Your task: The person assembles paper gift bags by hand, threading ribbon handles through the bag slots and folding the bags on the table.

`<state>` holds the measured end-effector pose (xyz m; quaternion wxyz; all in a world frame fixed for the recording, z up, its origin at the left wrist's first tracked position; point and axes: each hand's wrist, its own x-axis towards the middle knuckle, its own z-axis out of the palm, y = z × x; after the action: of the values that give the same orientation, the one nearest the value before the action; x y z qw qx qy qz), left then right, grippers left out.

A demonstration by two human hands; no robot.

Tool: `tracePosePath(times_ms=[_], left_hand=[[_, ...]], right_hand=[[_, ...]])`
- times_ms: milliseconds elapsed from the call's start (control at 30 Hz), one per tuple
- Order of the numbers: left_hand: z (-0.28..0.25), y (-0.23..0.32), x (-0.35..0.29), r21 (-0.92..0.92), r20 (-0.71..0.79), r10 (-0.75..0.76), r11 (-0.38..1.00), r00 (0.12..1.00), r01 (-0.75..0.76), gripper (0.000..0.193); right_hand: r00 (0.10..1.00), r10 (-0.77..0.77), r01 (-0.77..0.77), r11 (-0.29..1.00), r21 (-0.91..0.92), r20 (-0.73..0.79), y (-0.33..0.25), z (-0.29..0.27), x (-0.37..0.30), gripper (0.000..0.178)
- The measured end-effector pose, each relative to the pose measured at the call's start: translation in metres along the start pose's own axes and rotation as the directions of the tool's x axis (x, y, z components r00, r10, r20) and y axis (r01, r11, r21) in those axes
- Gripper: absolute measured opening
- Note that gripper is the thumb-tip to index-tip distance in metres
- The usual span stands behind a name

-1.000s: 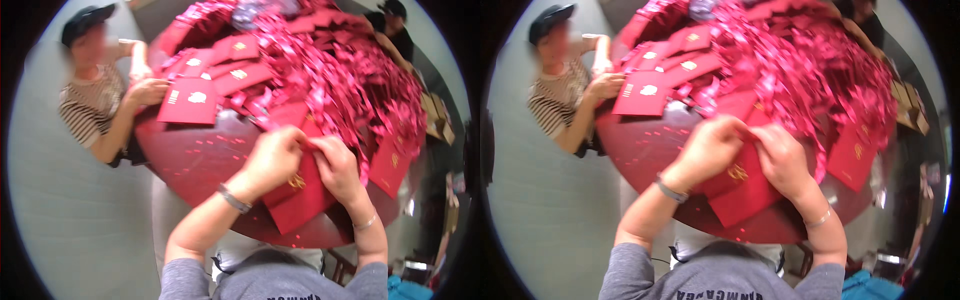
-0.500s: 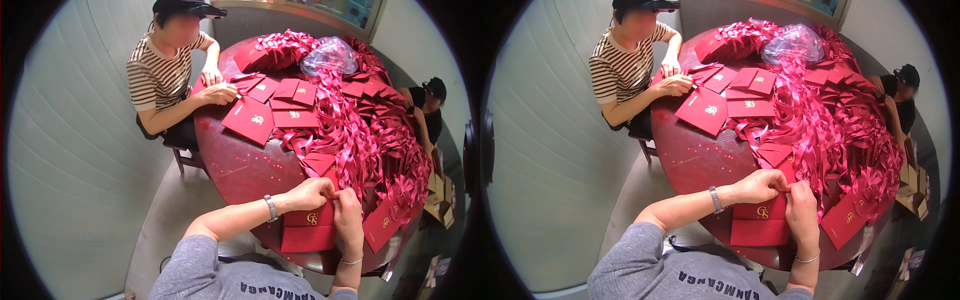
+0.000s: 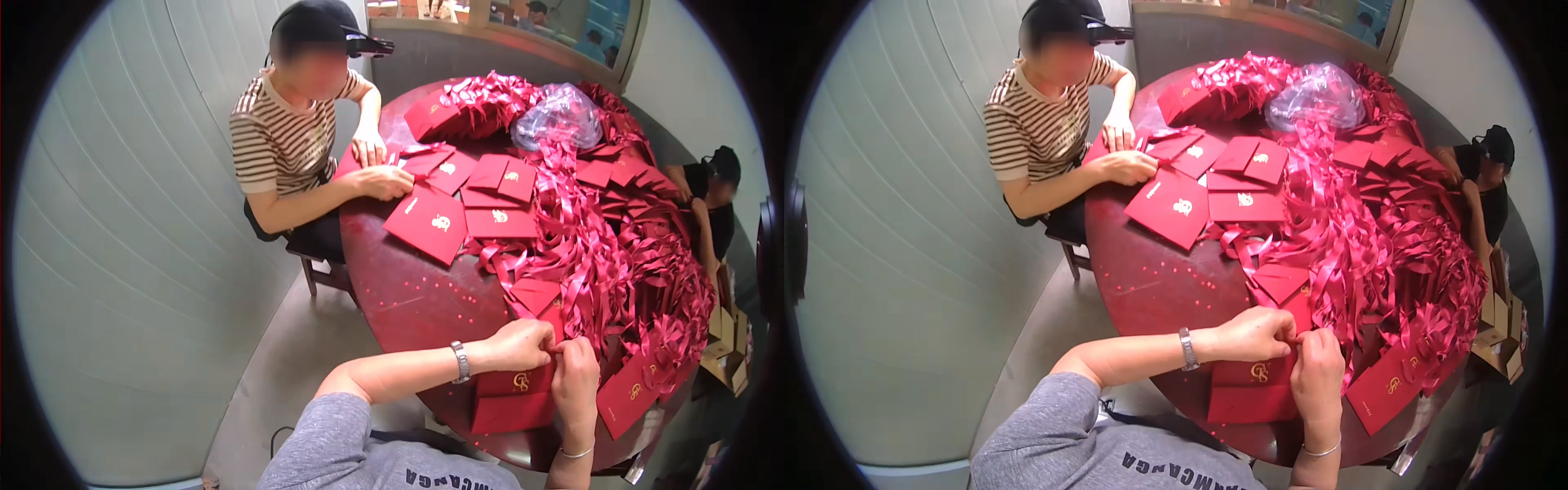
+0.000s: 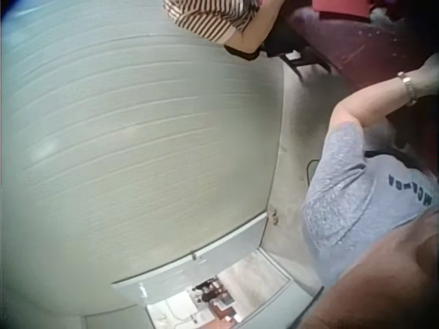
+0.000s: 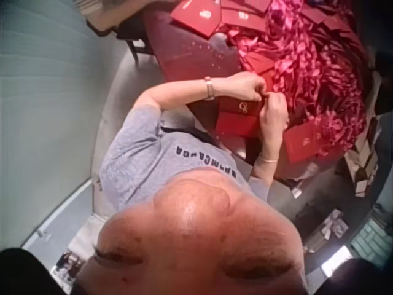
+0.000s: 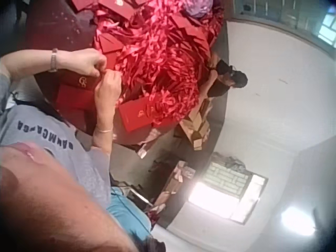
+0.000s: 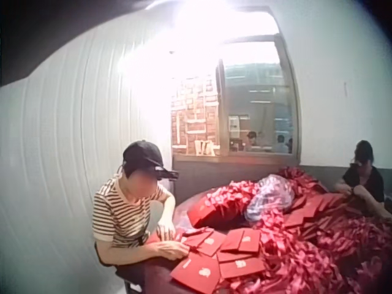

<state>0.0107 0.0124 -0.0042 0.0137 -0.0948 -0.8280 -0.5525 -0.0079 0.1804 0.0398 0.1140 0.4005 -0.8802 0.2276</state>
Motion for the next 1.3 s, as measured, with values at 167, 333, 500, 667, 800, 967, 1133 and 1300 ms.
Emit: tracePosePath(times_ms=[167,333,500,667,800,967,1133,1300], left_hand=[[0.0,-0.014,0.007,-0.045,0.075,0.021,0.999,0.997,-0.018,0.023],[-0.016,-0.002,0.013,-0.194,0.1,-0.143,0.968,0.985,0.16,0.022],[-0.023,-0.018,0.009,-0.548,0.145,-0.295,0.771,0.944,0.325,0.024],[-0.004,-0.032,0.008,-0.578,0.174,-0.278,0.748,0.945,0.326,0.021],[-0.009,-0.037,0.008,-0.476,0.206,-0.31,0.797,0.928,0.372,0.017],[-0.017,-0.038,0.007,-0.432,0.277,-0.301,0.809,0.912,0.398,0.009],[-0.015,-0.036,0.005,-0.478,0.243,-0.31,0.786,0.919,0.392,0.012],[-0.018,-0.032,0.004,-0.432,0.243,-0.321,0.809,0.915,0.398,0.016]], right_hand=[[0.999,-0.039,0.039,0.999,-0.015,-0.009,0.004,0.009,0.001,0.008],[0.981,-0.067,0.075,0.996,0.038,-0.182,0.011,0.007,0.011,0.014],[0.992,-0.032,0.055,0.98,0.19,-0.121,0.02,0.008,0.011,0.016],[0.994,0.075,-0.057,0.978,0.203,-0.083,0.032,0.021,-0.003,0.011],[0.993,0.083,-0.064,0.974,0.215,-0.083,0.033,0.033,-0.004,0.01],[0.994,0.076,-0.056,0.974,0.22,-0.084,0.027,0.035,-0.001,0.01],[0.993,0.076,-0.056,0.976,0.212,-0.088,0.036,0.042,-0.001,0.011],[0.998,0.032,-0.017,0.957,0.29,-0.049,0.041,0.04,-0.002,0.014]])
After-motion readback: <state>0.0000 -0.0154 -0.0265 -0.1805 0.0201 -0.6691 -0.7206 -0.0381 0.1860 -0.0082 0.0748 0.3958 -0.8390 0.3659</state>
